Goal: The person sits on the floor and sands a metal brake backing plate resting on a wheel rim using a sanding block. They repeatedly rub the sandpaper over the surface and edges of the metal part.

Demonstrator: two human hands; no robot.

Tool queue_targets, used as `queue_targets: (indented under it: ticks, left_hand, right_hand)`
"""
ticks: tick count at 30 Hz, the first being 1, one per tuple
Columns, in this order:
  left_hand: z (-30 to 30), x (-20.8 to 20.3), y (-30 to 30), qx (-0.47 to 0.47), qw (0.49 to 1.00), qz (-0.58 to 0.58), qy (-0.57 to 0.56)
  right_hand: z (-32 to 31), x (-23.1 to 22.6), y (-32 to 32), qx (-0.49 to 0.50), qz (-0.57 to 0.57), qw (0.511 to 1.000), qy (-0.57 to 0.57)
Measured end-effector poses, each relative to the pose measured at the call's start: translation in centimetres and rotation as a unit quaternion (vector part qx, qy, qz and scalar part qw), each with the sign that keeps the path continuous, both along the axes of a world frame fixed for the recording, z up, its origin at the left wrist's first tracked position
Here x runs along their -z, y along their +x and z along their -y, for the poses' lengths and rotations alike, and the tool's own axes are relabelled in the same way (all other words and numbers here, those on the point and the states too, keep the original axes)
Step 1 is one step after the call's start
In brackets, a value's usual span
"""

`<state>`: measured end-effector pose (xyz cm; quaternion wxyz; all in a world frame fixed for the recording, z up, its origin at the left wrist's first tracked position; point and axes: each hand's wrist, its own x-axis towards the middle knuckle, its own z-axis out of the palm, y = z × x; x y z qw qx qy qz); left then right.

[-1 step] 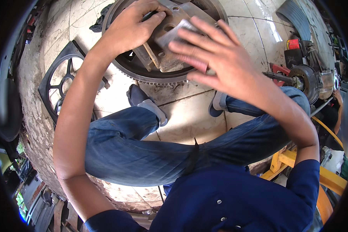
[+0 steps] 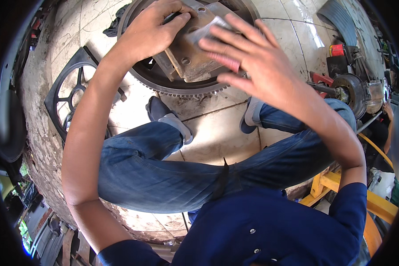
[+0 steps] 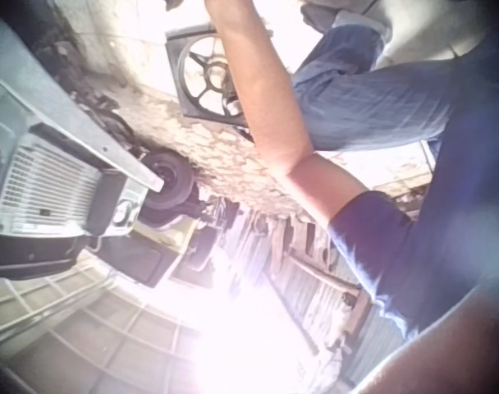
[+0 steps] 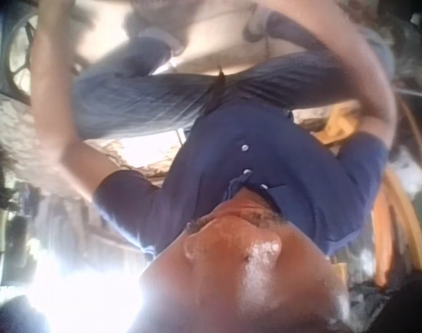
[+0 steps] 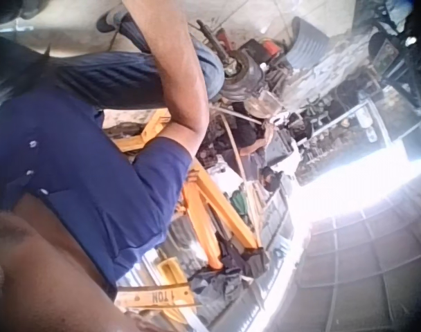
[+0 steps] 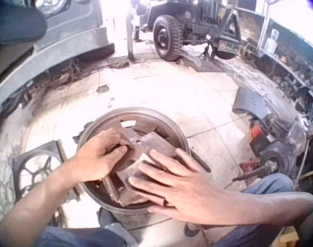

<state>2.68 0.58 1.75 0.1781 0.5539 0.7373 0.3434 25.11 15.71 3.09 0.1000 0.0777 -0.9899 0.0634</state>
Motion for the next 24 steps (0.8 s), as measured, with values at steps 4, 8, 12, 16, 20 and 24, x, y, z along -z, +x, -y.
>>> queue_targets:
  ticks: [4, 8, 12, 16, 20, 24]
  left_hand:
    - [-0.3, 0.1, -0.4, -0.017, 0.999, 0.039, 0.012]
    - [0.2, 0.7, -1.0, -0.048, 0.991, 0.122, 0.005]
    - [0.1, 0.4, -0.9, -0.105, 0.988, 0.116, 0.018]
    - [0.3, 0.9, -2.1, -0.117, 0.988, 0.069, 0.071]
    - [0.3, 0.0, -1.1, -0.167, 0.983, 0.062, 0.035]
    - [0.4, 0.1, -1.1, -0.135, 0.99, 0.014, 0.025]
  right_hand:
    - [0.8, -0.4, -0.5, -0.01, -0.001, 1.0, -0.001]
    - [1.2, -0.5, -0.4, -0.024, 0.004, 0.999, -0.031]
    - [-1.0, -0.1, -1.1, 0.045, 0.029, 0.999, -0.005]
    - [1.0, -0.5, -0.5, -0.025, 0.032, 0.998, -0.047]
    - [-1.5, 0.4, -1.2, 0.0, -0.021, 1.0, -0.017]
    - [-1.2, 0.0, -1.2, 0.015, 0.009, 1.0, 0.013]
